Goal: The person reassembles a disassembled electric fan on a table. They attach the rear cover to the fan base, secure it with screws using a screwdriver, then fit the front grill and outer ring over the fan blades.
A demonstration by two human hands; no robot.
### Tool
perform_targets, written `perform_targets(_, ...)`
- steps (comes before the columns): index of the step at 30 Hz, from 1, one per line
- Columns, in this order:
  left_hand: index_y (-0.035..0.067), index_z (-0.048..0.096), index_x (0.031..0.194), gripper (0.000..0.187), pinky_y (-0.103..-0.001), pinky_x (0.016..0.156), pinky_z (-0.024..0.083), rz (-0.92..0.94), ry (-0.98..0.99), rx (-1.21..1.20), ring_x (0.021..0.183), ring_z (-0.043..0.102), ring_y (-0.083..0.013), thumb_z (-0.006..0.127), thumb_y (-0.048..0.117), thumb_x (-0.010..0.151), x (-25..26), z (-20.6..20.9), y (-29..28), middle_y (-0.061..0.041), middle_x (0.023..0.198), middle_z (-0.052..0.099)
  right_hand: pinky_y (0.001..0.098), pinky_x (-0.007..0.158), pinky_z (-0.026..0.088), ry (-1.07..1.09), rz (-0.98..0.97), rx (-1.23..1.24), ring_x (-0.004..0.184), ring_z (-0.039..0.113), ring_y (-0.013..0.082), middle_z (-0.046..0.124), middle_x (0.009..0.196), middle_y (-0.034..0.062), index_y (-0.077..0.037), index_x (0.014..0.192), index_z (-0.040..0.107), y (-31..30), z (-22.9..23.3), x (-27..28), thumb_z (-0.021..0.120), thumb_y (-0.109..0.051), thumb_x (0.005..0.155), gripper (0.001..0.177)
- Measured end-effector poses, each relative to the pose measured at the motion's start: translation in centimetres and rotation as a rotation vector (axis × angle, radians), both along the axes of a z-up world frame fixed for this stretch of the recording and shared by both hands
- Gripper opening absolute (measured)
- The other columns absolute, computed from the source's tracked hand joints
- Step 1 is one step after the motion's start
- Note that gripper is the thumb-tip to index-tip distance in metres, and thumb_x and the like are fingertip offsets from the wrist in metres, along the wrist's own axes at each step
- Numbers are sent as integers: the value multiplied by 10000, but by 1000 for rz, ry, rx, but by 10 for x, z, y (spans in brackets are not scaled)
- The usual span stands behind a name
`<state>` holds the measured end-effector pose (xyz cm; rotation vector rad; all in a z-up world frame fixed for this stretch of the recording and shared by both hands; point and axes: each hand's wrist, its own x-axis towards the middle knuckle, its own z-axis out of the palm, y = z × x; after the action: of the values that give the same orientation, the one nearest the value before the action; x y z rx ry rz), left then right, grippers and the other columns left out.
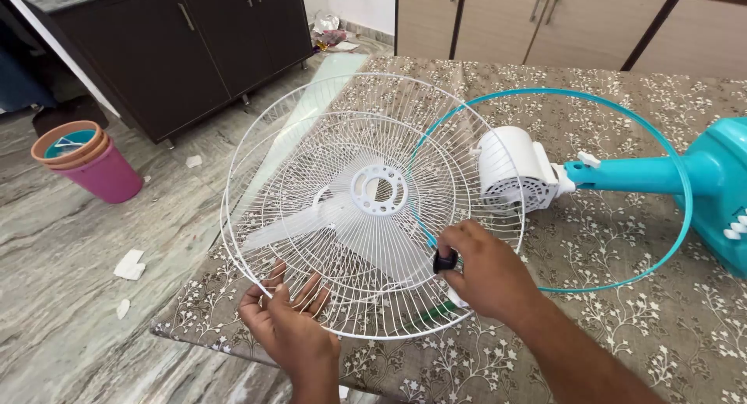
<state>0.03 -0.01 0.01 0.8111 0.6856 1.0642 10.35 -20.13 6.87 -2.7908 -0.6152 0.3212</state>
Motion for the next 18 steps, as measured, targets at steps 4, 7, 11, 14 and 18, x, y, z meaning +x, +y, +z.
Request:
perform_targets(4, 82, 372, 1201, 213, -318, 523, 615, 0, 10, -27, 811, 752, -331, 401, 38, 995, 0, 2, 0, -201, 1243, 652, 362, 875, 582, -10, 23, -54, 963, 702, 160, 616, 1188, -16, -190, 1070, 591, -2, 0, 2, 784, -304, 860, 307)
perform_targets(7, 83, 374, 1197, 198, -317, 534, 625, 1, -1, -53, 823, 758, -326, 398, 43, 1005, 1, 3, -1, -195, 1228, 647, 399, 848, 570, -6, 55, 37, 980, 670, 213, 565, 1226, 13, -224, 1271, 548, -7, -1, 1, 762, -222, 805, 513)
perform_targets(11, 84, 379, 1205, 199, -313, 539, 623, 10, 1, -33, 824, 754, -322, 406, 47, 1012, 1, 3, -2, -184, 1214, 646, 383, 955, 542, 82, 222, -19, 1110, 642, 201, 545, 1308, 26, -376, 1512, 486, -12, -5, -1, 634, -191, 877, 678)
perform_targets(14, 86, 378, 1204, 203, -317, 527, 613, 12, 6, -27, 813, 748, -327, 421, 46, 1009, 2, 4, -2, -185, 1201, 642, 402, 1014, 487, 19, 367, 25, 1203, 586, 206, 571, 1275, 34, -312, 1394, 596, -18, -11, -2, 593, -174, 855, 556)
perform_targets(18, 82, 378, 1207, 209, -321, 540, 625, 27, -26, -24, 815, 748, -322, 424, 39, 1008, 3, 4, -3, -192, 1195, 631, 443, 934, 494, -204, 489, 199, 1124, 614, 261, 627, 1212, 74, -162, 1181, 659, -28, -20, -6, 624, -242, 868, 325)
